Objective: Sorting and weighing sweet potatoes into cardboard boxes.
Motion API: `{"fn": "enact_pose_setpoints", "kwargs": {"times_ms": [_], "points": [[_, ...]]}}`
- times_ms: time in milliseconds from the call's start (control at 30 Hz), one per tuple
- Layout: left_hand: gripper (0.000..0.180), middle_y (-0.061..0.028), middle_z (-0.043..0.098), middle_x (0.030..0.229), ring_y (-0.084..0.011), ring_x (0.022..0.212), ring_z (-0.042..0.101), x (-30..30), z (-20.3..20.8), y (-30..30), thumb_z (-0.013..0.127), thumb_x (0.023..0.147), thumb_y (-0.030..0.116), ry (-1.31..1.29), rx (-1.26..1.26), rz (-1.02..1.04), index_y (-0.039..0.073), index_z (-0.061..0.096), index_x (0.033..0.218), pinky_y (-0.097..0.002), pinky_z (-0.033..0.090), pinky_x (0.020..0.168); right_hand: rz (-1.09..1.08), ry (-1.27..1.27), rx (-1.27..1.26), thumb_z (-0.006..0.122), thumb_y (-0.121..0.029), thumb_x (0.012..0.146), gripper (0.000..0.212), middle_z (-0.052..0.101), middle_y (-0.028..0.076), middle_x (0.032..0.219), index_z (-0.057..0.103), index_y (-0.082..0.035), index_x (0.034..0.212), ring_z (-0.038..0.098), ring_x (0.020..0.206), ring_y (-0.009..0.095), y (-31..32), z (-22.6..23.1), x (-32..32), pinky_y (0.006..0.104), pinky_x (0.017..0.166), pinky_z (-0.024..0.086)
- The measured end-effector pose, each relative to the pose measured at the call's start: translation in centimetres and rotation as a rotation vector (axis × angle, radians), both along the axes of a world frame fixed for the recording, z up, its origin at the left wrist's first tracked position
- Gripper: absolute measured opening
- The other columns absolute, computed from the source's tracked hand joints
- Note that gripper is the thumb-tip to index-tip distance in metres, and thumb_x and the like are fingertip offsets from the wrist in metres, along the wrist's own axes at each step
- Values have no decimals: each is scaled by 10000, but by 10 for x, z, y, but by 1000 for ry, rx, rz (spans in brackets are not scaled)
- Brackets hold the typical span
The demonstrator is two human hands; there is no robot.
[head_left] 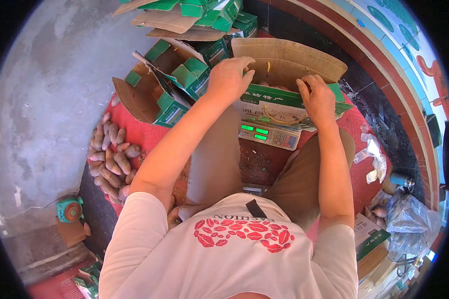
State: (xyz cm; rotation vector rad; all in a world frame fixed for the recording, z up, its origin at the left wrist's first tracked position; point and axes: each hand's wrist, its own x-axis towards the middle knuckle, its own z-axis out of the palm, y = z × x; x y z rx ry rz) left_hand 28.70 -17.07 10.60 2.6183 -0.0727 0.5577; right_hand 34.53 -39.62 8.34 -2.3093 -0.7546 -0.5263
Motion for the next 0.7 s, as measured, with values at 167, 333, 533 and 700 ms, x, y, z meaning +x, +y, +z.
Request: {"fn": "enact_pose_setpoints", "kwargs": {"times_ms": [167,333,533,700], "points": [[217,-118,642,897,-214,825,628,-53,11,33,608,776,86,-92,-121,10,38,621,987,-308,484,754,1,-20,-43,603,-209,810,160,572,114,740,601,-52,777,575,687,317,-1,2,1,399,591,453],[109,-142,642,879,-277,764,632,-134,-8,99,586,793,71,-13,-227,286,20,632,877,-318,496,677,18,-83,-1,603,-185,810,142,568,117,736,594,-49,770,568,679,319,2,2,-2,396,588,448],[173,-204,615,803,-372,772,600,-285,-109,209,536,828,187,280,-57,661,45,621,879,-425,481,659,27,-165,32,610,-152,801,109,573,119,752,595,-45,786,565,689,317,12,13,-13,386,600,447],[236,-220,617,818,-382,811,600,-375,-160,211,491,825,236,644,146,826,58,631,892,-464,477,705,51,-255,55,606,-124,800,87,570,124,753,595,-38,799,564,697,320,4,17,-17,385,606,445]]}}
